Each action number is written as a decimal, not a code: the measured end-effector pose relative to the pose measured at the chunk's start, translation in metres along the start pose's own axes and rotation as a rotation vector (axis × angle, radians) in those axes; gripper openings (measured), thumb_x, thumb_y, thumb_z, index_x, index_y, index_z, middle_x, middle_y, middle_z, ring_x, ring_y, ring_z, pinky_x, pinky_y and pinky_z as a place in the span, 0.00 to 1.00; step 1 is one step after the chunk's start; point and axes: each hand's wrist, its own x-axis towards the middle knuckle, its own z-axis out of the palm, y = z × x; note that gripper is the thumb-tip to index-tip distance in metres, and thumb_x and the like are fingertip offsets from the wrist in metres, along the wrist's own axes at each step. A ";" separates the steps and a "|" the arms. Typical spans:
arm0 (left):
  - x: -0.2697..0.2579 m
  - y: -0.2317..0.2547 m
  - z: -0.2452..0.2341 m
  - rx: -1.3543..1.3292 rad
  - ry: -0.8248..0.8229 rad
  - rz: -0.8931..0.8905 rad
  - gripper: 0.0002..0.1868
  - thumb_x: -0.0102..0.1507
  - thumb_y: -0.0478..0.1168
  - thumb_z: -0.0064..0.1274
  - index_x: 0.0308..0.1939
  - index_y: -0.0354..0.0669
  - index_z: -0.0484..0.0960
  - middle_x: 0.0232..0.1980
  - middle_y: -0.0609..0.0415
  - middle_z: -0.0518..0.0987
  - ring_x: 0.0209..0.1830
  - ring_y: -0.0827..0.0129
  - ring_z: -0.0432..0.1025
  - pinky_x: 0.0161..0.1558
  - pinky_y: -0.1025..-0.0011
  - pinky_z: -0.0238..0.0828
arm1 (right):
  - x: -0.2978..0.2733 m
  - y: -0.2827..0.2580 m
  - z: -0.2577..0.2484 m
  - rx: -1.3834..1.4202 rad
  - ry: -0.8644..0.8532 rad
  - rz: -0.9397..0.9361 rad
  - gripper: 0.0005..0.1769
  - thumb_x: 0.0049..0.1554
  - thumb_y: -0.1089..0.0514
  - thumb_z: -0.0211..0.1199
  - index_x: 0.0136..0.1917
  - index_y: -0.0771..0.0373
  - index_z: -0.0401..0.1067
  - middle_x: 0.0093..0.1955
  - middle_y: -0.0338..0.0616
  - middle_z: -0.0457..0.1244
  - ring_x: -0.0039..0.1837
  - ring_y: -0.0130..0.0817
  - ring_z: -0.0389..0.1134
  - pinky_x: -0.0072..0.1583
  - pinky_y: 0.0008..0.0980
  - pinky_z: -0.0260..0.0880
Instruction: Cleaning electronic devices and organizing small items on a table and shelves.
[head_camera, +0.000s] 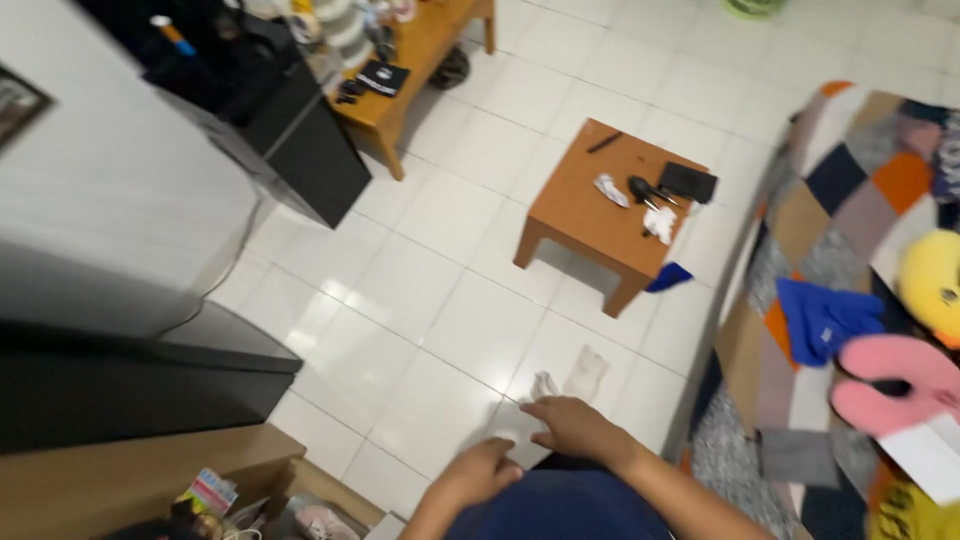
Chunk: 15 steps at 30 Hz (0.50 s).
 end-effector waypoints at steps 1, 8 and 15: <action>0.007 0.000 -0.003 -0.001 -0.024 0.005 0.31 0.63 0.52 0.56 0.65 0.38 0.74 0.61 0.42 0.79 0.58 0.55 0.76 0.61 0.62 0.70 | -0.002 0.002 -0.002 0.012 0.001 0.022 0.32 0.53 0.53 0.67 0.69 0.60 0.67 0.60 0.55 0.66 0.59 0.54 0.68 0.60 0.45 0.68; 0.063 0.007 -0.007 0.074 0.027 0.191 0.30 0.63 0.51 0.58 0.65 0.38 0.75 0.69 0.32 0.69 0.67 0.44 0.66 0.65 0.57 0.63 | -0.021 0.024 -0.033 0.102 0.108 0.015 0.24 0.54 0.54 0.65 0.64 0.58 0.73 0.59 0.51 0.69 0.59 0.51 0.70 0.60 0.44 0.70; 0.132 0.031 -0.036 0.017 0.230 0.162 0.27 0.60 0.47 0.58 0.60 0.37 0.79 0.72 0.32 0.66 0.70 0.43 0.64 0.66 0.60 0.64 | 0.005 0.084 -0.064 0.002 0.052 0.135 0.30 0.54 0.51 0.67 0.69 0.55 0.67 0.61 0.53 0.66 0.59 0.52 0.68 0.59 0.45 0.69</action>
